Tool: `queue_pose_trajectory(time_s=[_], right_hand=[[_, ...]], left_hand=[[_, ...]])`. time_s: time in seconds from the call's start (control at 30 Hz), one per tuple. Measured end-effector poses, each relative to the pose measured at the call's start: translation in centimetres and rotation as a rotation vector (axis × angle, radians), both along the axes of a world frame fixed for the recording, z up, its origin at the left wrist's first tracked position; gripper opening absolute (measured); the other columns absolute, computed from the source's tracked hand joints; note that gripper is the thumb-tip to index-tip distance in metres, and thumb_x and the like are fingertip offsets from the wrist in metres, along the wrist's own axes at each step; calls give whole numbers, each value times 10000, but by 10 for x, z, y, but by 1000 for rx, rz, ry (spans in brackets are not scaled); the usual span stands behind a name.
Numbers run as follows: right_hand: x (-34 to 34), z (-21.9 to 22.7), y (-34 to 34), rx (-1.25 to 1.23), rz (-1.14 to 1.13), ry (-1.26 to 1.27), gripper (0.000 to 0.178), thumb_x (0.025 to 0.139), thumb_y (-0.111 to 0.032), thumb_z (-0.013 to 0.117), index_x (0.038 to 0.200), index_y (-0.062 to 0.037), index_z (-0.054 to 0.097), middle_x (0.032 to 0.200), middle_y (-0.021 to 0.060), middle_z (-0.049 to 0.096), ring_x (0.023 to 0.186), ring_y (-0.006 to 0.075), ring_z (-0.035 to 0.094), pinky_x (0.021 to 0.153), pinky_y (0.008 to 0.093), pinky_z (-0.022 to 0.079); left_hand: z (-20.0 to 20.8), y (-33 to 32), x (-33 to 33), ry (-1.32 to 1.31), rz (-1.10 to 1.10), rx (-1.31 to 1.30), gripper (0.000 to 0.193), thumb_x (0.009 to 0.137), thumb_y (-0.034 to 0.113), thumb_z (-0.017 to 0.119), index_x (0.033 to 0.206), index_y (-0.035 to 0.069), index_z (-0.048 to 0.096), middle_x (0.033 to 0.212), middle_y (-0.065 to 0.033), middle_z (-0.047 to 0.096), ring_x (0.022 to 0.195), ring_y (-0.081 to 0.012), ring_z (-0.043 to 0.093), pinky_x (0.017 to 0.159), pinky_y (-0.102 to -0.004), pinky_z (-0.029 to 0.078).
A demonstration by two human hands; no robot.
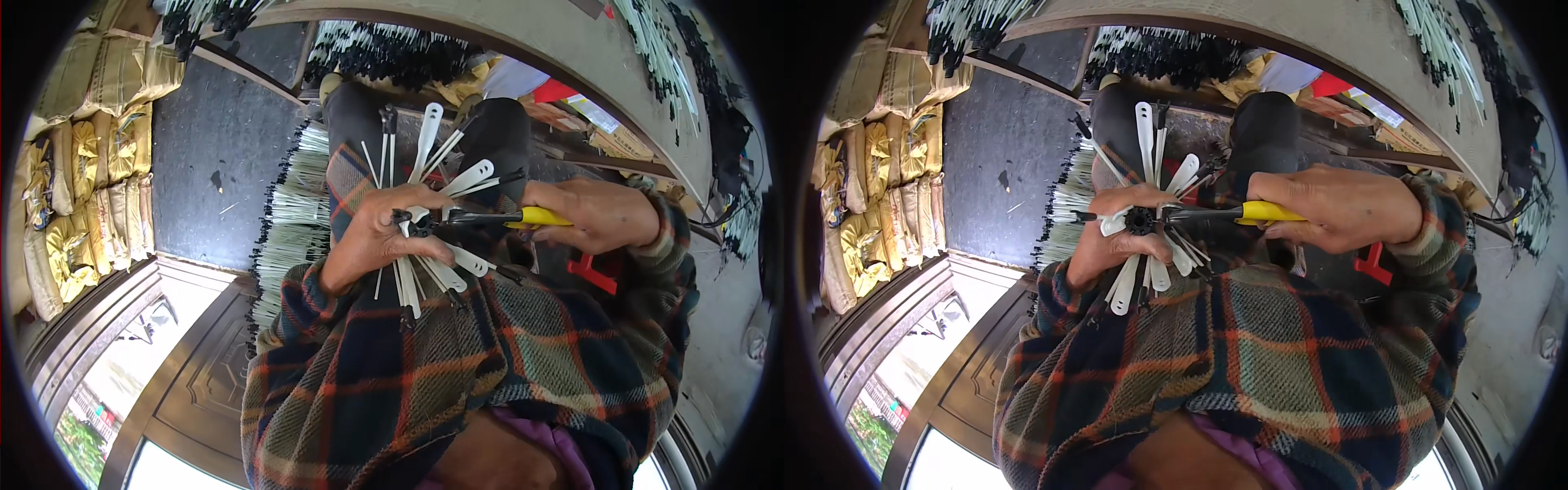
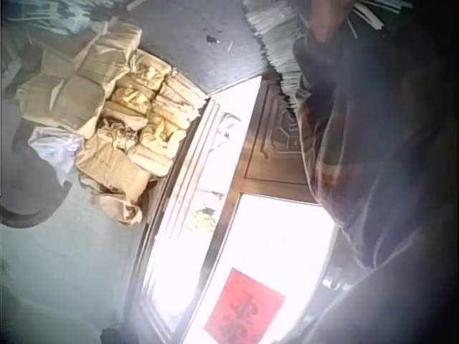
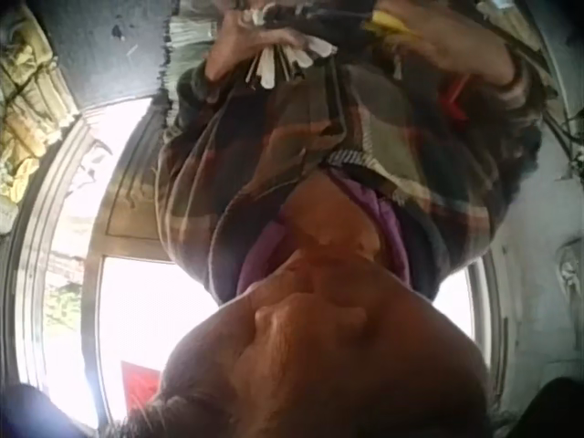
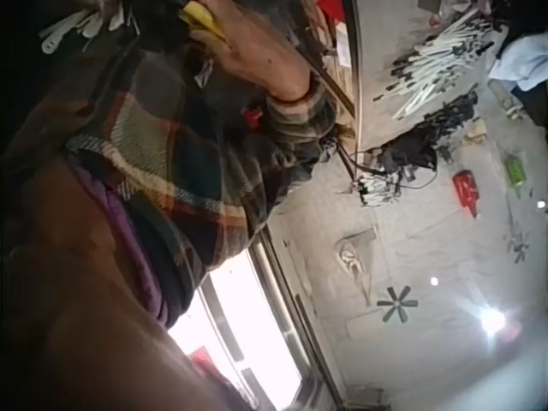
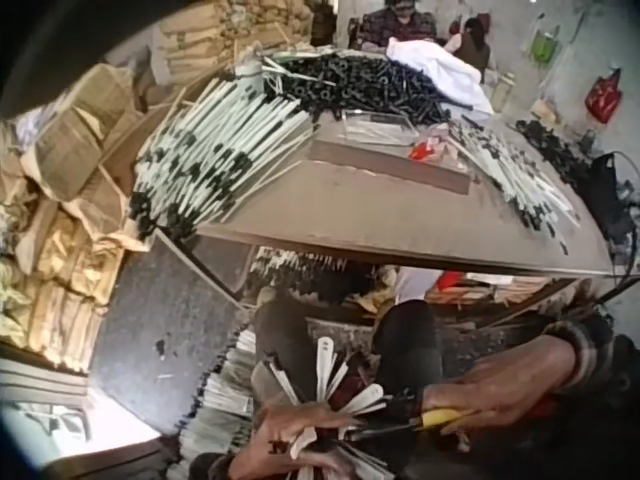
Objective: Assembling black plastic connectors onto white rods at a production workbench using pliers.
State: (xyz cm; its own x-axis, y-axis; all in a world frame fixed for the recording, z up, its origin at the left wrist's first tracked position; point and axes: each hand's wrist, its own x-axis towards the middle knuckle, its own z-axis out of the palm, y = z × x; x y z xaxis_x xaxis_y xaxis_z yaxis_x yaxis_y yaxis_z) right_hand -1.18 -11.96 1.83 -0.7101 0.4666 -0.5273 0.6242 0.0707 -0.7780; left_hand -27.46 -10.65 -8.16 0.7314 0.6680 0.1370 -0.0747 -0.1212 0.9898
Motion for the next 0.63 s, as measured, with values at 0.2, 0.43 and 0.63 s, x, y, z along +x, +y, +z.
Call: queue_pose_trajectory(time_s=[0.2,0.43,0.63], right_hand=[[-11,4,11,34,49,-104,208,829,-126,536,961,-52,393,757,123,535,620,280,583,539,388,410],[-26,-21,-9,182,-119,9,240,818,-127,544,998,-50,407,728,179,538,654,390,546,548,426,420],[-23,-60,-13,478,-372,143,351,800,-223,602,1045,-34,437,1039,221,526,882,397,571,707,447,466]], left_hand=[[-4,-3,0,1,86,-70,492,532,158,821,939,-1,596,883,-99,627,796,-179,609,712,-262,459],[-3,4,-4,31,186,-155,400,566,161,802,860,-16,596,815,-89,625,725,-137,594,652,-242,460],[0,21,-8,-3,247,-224,456,730,336,706,1053,43,573,852,-56,614,781,-129,563,723,-258,446]])
